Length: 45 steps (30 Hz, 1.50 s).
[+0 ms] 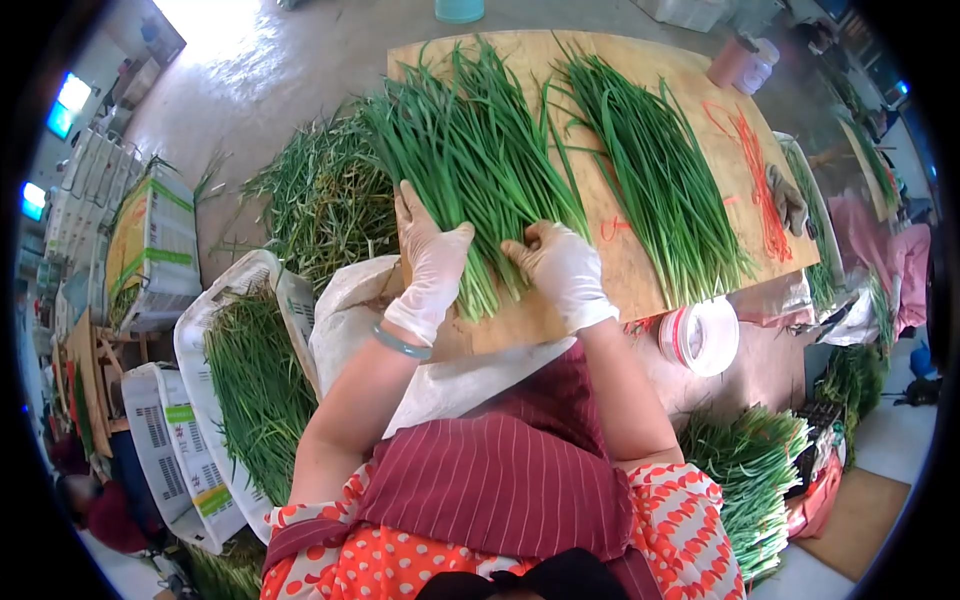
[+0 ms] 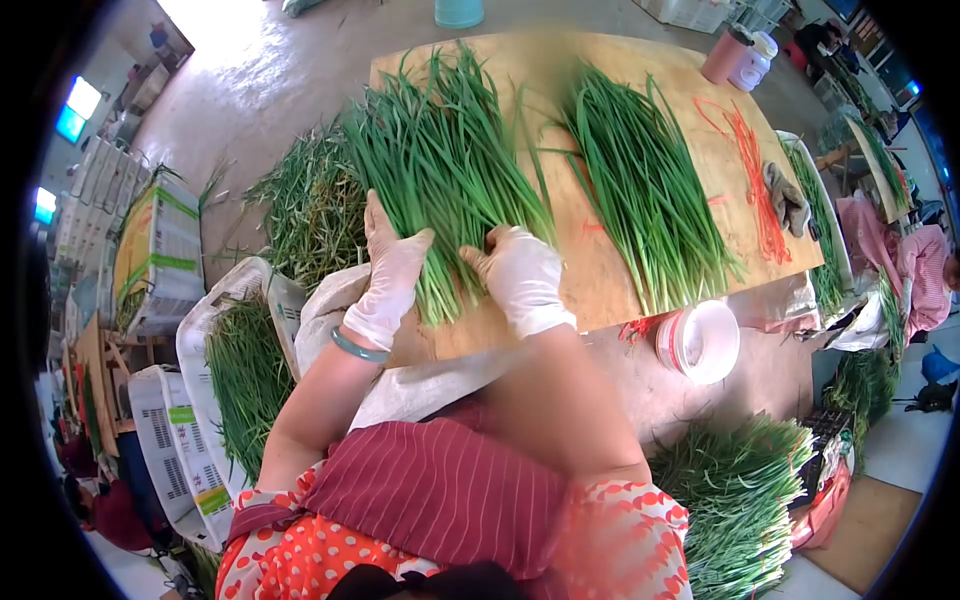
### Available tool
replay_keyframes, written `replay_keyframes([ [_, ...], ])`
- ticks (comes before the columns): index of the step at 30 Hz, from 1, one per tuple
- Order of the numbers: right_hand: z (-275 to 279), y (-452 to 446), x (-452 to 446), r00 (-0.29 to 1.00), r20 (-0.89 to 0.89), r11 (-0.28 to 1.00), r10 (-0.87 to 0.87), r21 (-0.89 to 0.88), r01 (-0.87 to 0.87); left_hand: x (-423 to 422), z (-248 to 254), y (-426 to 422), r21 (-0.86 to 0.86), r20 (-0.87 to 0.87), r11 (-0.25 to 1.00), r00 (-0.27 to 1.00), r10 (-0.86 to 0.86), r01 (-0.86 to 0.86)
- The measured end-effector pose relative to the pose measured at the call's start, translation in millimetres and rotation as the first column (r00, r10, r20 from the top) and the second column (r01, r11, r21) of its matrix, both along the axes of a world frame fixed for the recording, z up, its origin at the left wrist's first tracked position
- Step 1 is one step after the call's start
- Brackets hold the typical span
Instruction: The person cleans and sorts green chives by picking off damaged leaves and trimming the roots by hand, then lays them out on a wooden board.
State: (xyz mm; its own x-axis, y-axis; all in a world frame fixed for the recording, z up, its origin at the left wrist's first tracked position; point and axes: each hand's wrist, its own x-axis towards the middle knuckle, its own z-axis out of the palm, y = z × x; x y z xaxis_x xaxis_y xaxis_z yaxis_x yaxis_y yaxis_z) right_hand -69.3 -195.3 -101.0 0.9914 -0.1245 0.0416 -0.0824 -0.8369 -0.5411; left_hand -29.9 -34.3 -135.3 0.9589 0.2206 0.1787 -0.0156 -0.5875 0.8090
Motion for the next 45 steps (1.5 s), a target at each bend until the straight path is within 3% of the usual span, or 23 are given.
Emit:
replay_keyframes([
  [2,4,4,2,0.998,-0.055,0.999,0.026,-0.023,-0.028,-2,0,-1,-0.078,-0.023,0.997,1.0,0.02,-0.022],
  [4,5,6,1,0.995,-0.088,0.998,0.037,0.06,-0.032,-4,-7,2,-0.328,0.03,0.945,1.0,-0.001,0.011],
  [6,-3,0,5,0.996,-0.085,0.996,0.038,0.084,-0.031,-4,-8,4,-0.373,0.021,0.928,1.0,-0.006,0.013],
  [8,-14,-11,8,0.994,-0.085,0.905,0.065,0.424,-0.023,-4,-1,3,-0.431,0.005,0.903,1.0,0.013,-0.009],
  [9,-26,-15,11,0.994,-0.06,0.803,0.093,0.594,-0.04,-6,9,-1,-0.333,-0.033,0.941,0.998,0.055,-0.063],
  [10,-26,-14,10,0.993,-0.069,0.803,0.094,0.596,-0.034,-6,17,-4,-0.331,-0.043,0.941,0.998,0.055,-0.066],
  [12,-18,-12,7,0.991,-0.097,0.713,0.097,0.702,-0.001,-3,28,-10,-0.122,-0.114,0.991,0.993,0.043,-0.057],
  [14,-8,-9,4,0.986,-0.137,0.758,0.09,0.652,0.021,4,22,-17,-0.026,-0.093,0.999,0.995,0.042,-0.045],
  [16,-4,-6,0,0.991,-0.118,0.898,0.057,0.441,0.001,4,27,-26,0.237,-0.196,0.972,0.979,0.05,-0.002],
  [17,-4,-6,-2,0.991,-0.122,0.898,0.057,0.44,0.003,6,20,-28,0.279,-0.195,0.96,0.979,0.065,-0.008],
  [19,-6,-6,-5,0.984,-0.149,0.524,0.093,0.848,0.079,8,22,-30,0.292,-0.219,0.956,0.974,0.059,0.007],
  [23,-8,-10,-18,0.992,-0.09,0.483,0.084,0.875,0.039,9,26,-30,0.296,-0.272,0.955,0.961,0.055,0.029],
  [26,19,-15,-39,0.998,0.004,0.563,0.058,0.826,-0.036,8,30,-30,0.278,-0.301,0.96,0.952,0.056,0.031],
  [28,35,-19,-49,0.998,0.008,0.686,0.063,0.726,-0.049,8,29,-30,0.267,-0.309,0.963,0.95,0.056,0.03],
  [30,46,-21,-58,0.997,0.037,0.618,0.075,0.783,-0.075,8,28,-30,0.291,-0.306,0.956,0.949,0.069,0.025],
  [33,77,-20,-72,0.998,0.044,0.3,-0.048,0.953,-0.028,7,23,-28,0.308,-0.287,0.951,0.955,0.071,0.021],
  [34,77,-24,-70,0.998,0.041,0.302,-0.045,0.953,-0.026,6,22,-28,0.306,-0.29,0.952,0.954,0.073,0.02],
  [37,63,-35,-53,0.995,-0.072,0.772,0.072,0.636,-0.01,6,23,-28,0.31,-0.275,0.951,0.958,0.081,0.009],
  [38,45,-34,-47,0.995,-0.072,0.771,0.072,0.636,-0.01,6,21,-27,0.306,-0.259,0.952,0.962,0.082,0.001],
  [40,20,-24,-37,0.961,-0.107,0.942,0.253,0.252,-0.22,6,15,-25,0.304,-0.249,0.953,0.964,0.088,-0.008],
  [41,22,-17,-36,0.961,-0.108,0.942,0.255,0.254,-0.222,7,9,-23,0.309,-0.207,0.951,0.974,0.09,-0.022],
  [43,33,1,-32,0.962,-0.197,0.98,0.187,-0.029,-0.196,8,5,-21,0.315,-0.164,0.948,0.981,0.099,-0.043],
  [45,32,10,-22,0.962,-0.218,0.981,0.163,-0.068,-0.182,7,4,-21,0.321,-0.14,0.946,0.986,0.094,-0.045],
])
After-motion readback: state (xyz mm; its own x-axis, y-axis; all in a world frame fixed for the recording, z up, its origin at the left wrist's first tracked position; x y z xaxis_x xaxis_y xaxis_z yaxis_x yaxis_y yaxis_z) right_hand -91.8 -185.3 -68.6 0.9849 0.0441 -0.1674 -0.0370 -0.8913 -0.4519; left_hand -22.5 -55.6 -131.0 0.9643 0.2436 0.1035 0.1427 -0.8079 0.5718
